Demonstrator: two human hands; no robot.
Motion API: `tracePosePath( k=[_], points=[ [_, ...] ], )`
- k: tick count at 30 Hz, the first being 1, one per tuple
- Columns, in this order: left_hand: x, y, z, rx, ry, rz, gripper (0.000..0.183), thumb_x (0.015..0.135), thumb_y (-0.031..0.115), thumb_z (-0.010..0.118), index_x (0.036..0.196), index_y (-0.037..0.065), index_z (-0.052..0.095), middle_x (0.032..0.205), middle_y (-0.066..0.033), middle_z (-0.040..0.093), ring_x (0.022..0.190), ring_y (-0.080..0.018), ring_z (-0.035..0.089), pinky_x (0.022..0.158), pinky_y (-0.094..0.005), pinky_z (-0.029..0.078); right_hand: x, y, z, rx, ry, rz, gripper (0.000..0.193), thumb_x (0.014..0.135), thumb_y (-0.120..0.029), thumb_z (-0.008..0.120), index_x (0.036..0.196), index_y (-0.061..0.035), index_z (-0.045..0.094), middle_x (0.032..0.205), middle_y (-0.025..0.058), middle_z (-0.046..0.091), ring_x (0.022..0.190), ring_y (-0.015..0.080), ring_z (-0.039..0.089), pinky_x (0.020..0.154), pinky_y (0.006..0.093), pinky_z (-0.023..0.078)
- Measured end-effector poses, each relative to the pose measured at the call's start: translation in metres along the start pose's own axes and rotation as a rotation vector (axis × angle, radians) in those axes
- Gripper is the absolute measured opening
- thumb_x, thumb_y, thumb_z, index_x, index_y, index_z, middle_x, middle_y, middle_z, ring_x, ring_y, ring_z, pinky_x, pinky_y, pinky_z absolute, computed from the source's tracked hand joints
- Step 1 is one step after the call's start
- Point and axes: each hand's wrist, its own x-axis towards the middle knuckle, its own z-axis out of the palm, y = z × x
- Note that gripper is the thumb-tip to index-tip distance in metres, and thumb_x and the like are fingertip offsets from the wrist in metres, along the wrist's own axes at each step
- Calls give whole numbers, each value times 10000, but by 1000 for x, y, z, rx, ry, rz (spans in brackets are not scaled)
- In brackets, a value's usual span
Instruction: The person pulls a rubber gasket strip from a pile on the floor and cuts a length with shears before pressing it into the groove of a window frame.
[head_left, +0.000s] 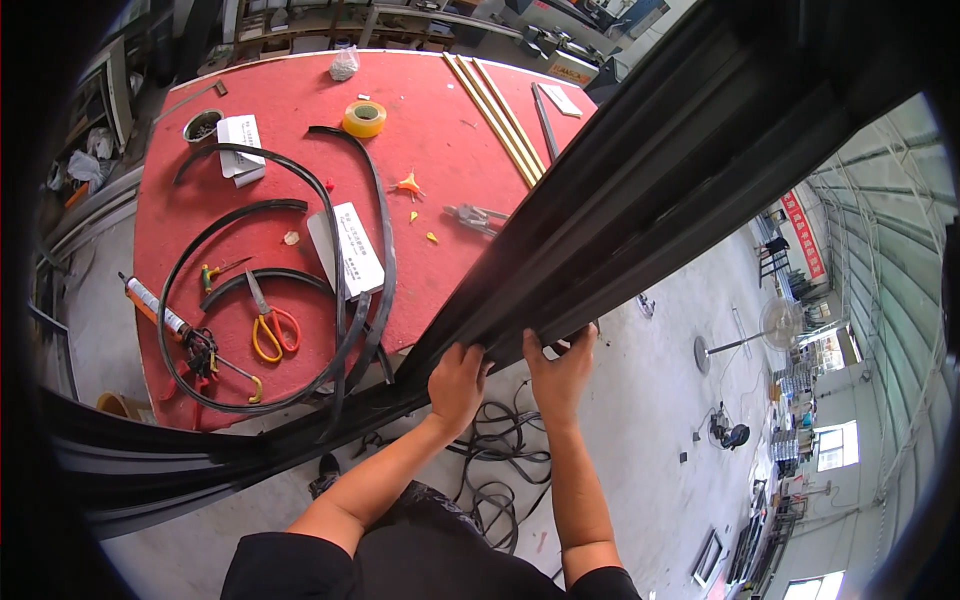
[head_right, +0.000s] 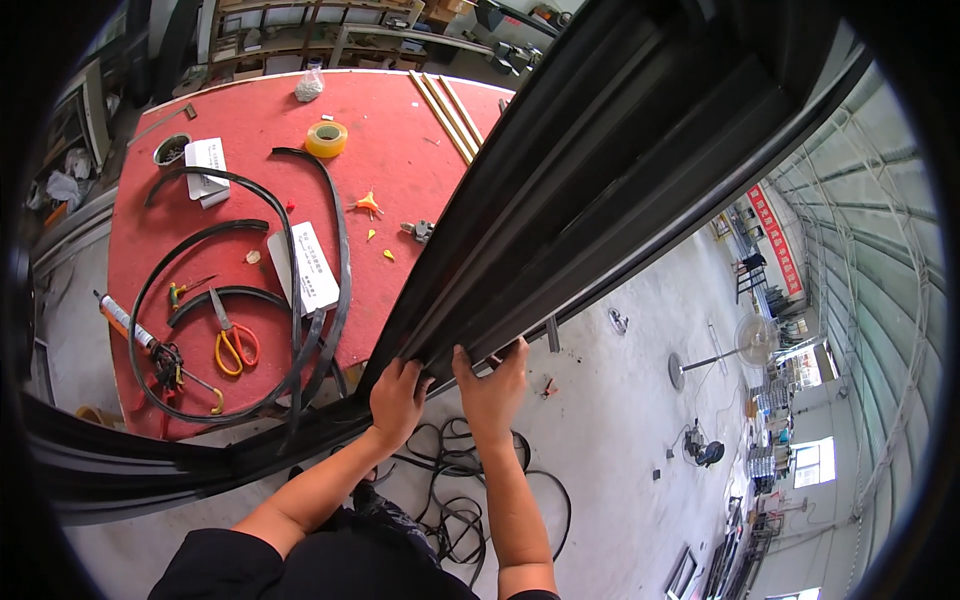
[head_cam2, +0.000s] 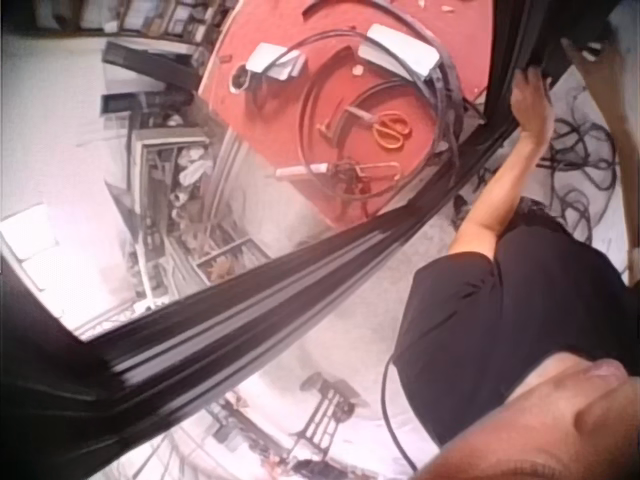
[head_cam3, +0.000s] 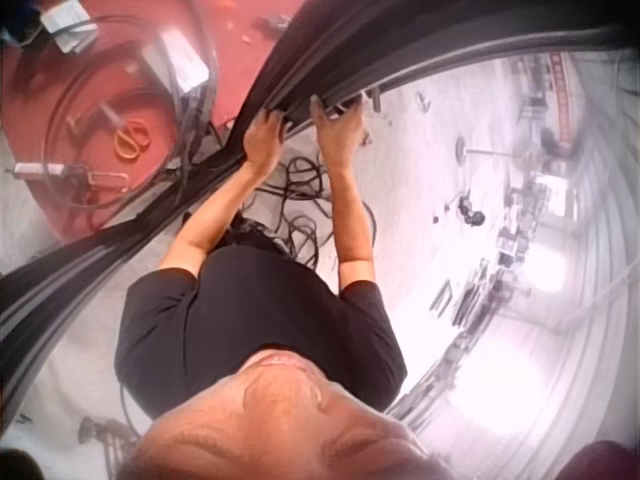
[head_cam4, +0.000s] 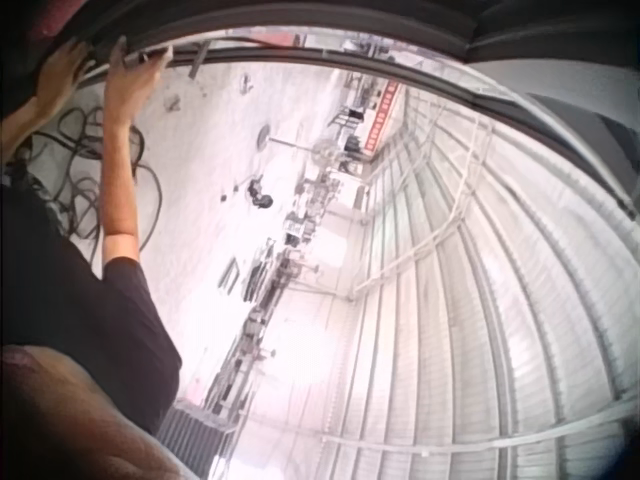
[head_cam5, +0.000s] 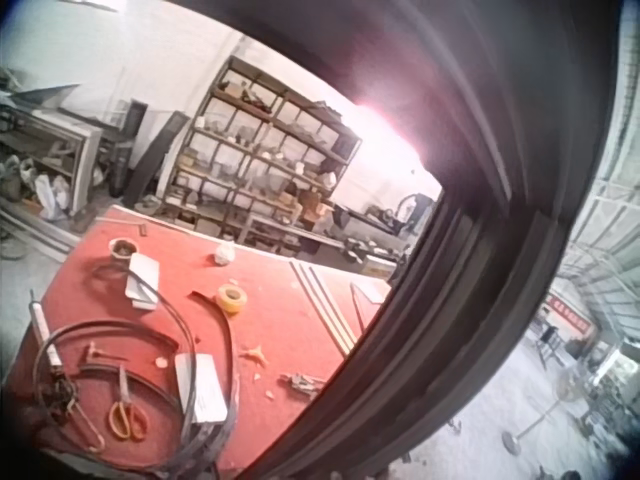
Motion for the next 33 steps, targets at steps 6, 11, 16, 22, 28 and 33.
tracePosePath(
  k=[6,11,16,22,28,33],
  points=[
    [0,2,-4,-18,25,46,259,757,151,746,937,79,574,833,-114,542,727,-354,580,590,-439,474,4,5,-5,132,-46,55,554,744,-166,801,1151,19,473,985,150,635,823,266,663,739,331,522],
    [3,1,-5,32,-19,-3,250,761,158,743,921,81,568,823,-118,533,721,-355,576,580,-445,465,4,9,-3,34,-59,48,574,740,-167,808,1163,21,468,1040,166,628,836,264,661,733,330,534],
    [0,3,-3,-7,-21,-13,247,767,160,740,927,85,567,830,-120,538,730,-360,577,591,-451,464,-13,21,7,60,7,-36,611,721,-188,821,1177,17,469,1024,174,630,842,285,661,719,371,539],
    [4,3,-3,-22,-22,-26,248,774,159,739,937,76,571,843,-124,547,754,-367,580,615,-458,465,-10,17,6,22,-60,69,604,719,-212,818,1152,26,470,1025,182,644,898,304,658,753,373,527],
    [2,3,-3,-48,-3,3,231,779,146,727,958,89,592,850,-135,558,752,-365,586,605,-450,480,-20,39,14,45,-48,46,582,723,-243,810,1133,16,487,965,179,638,874,338,638,769,378,516],
    [4,0,-2,-75,0,-2,211,787,139,721,945,79,595,850,-152,558,749,-390,579,617,-465,478,-21,41,20,43,-6,17,580,707,-230,812,1121,20,491,969,182,617,874,348,620,753,404,505]
  ],
)
